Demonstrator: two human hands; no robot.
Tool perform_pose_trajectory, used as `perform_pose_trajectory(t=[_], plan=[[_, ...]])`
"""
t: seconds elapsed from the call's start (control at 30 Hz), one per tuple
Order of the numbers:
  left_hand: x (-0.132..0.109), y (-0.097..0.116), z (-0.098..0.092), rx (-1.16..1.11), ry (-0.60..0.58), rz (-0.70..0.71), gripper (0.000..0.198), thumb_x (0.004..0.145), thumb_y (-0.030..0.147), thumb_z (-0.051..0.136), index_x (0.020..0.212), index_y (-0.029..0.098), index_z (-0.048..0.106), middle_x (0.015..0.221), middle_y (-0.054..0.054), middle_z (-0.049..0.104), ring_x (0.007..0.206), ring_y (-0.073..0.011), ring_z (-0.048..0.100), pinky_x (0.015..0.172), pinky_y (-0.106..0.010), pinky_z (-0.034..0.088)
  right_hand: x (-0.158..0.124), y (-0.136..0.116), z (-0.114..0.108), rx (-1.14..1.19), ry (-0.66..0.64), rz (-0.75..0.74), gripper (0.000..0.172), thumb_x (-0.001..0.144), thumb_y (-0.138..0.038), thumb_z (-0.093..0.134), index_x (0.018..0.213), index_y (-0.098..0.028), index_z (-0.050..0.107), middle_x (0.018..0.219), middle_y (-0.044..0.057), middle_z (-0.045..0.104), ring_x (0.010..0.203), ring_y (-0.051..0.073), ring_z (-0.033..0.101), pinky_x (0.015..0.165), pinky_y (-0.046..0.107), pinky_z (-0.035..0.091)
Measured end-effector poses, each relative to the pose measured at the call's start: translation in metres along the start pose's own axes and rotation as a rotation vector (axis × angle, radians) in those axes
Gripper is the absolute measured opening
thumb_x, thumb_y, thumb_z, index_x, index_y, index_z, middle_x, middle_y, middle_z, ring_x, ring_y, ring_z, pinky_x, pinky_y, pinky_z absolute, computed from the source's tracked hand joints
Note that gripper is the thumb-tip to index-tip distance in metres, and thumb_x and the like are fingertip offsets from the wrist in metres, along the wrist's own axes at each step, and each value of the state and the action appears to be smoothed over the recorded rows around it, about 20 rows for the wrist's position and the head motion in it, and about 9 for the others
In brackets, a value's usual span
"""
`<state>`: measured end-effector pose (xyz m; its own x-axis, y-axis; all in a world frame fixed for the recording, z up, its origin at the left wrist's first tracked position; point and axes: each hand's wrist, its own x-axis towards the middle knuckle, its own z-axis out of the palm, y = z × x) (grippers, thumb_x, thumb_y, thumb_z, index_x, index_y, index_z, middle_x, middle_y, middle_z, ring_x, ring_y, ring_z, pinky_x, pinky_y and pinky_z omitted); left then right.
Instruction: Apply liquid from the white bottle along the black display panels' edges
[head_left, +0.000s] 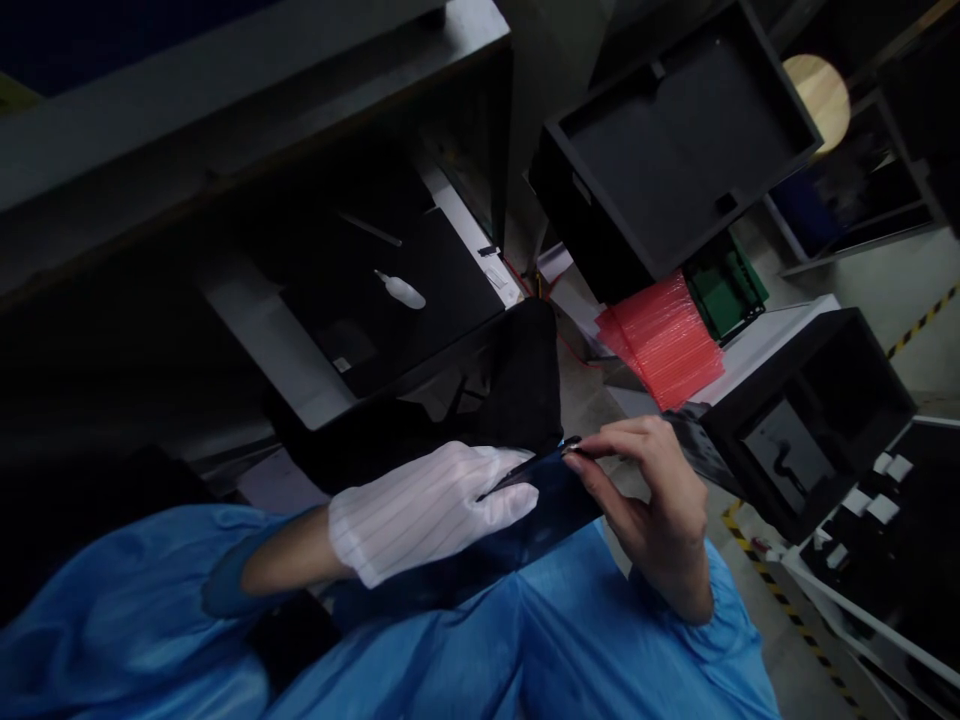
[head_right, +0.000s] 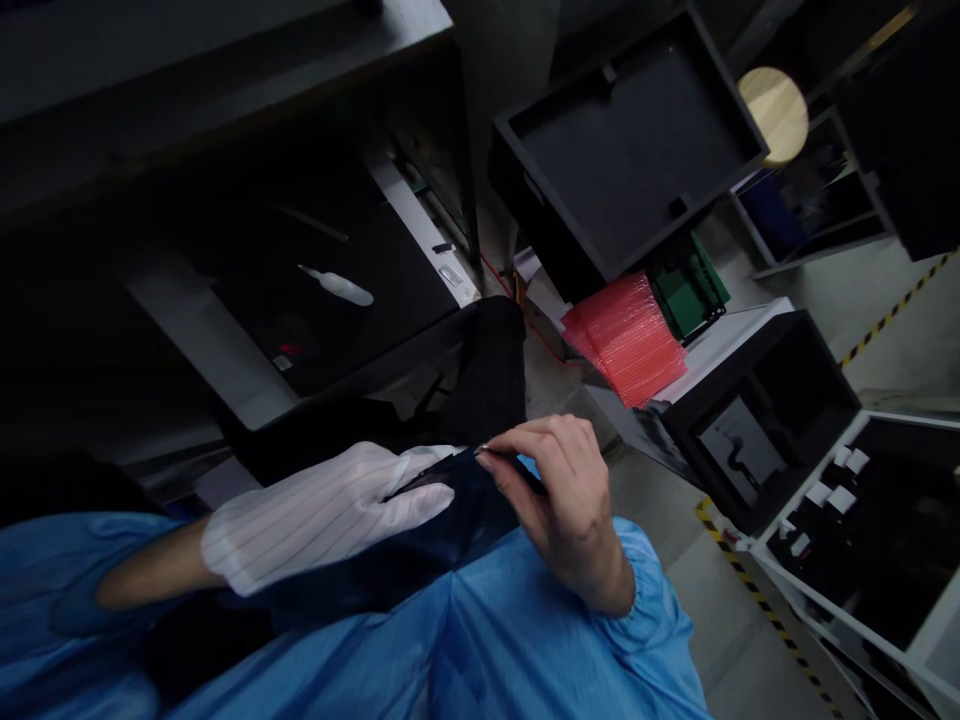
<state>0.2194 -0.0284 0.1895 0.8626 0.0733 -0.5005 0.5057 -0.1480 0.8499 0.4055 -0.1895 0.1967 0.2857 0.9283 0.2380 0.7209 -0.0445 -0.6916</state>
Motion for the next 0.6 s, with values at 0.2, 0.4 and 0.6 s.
perform_pose_trajectory(t=[0.2,0.4,0.6], plan=[[-0.001,-0.007,0.002,-0.026,0.031,0.035,0.042,0.110,0.043,0.047,0.127,0.023,0.081,0.118,-0.003,0.087,0.106,-0.0219,0.083,0.095,-0.028,0.060,0.003,-0.001,-0.002,0.012,-0.060,0.008,0.018,0.105,-0.011,0.076,0.114,-0.027,0.075,0.098,0.002,0.081,0.086,0.021,0.076,0.083,0.038,0.058],[0.000,-0.014,0.008,-0.067,0.079,0.126,0.042,0.108,0.035,0.050,0.131,0.020,0.082,0.128,-0.005,0.086,0.117,-0.0205,0.082,0.107,-0.025,0.059,0.006,0.001,-0.002,0.066,-0.128,0.020,0.014,0.107,-0.012,0.075,0.107,-0.025,0.071,0.095,0.002,0.079,0.086,0.020,0.075,0.081,0.037,0.056],[0.004,-0.019,0.014,-0.086,0.120,0.219,0.045,0.117,0.035,0.042,0.132,0.015,0.079,0.132,-0.008,0.084,0.124,-0.0184,0.079,0.114,-0.026,0.055,0.005,0.001,-0.001,0.159,-0.179,0.021,0.014,0.107,-0.013,0.075,0.104,-0.025,0.069,0.093,0.000,0.078,0.085,0.018,0.074,0.080,0.035,0.055]])
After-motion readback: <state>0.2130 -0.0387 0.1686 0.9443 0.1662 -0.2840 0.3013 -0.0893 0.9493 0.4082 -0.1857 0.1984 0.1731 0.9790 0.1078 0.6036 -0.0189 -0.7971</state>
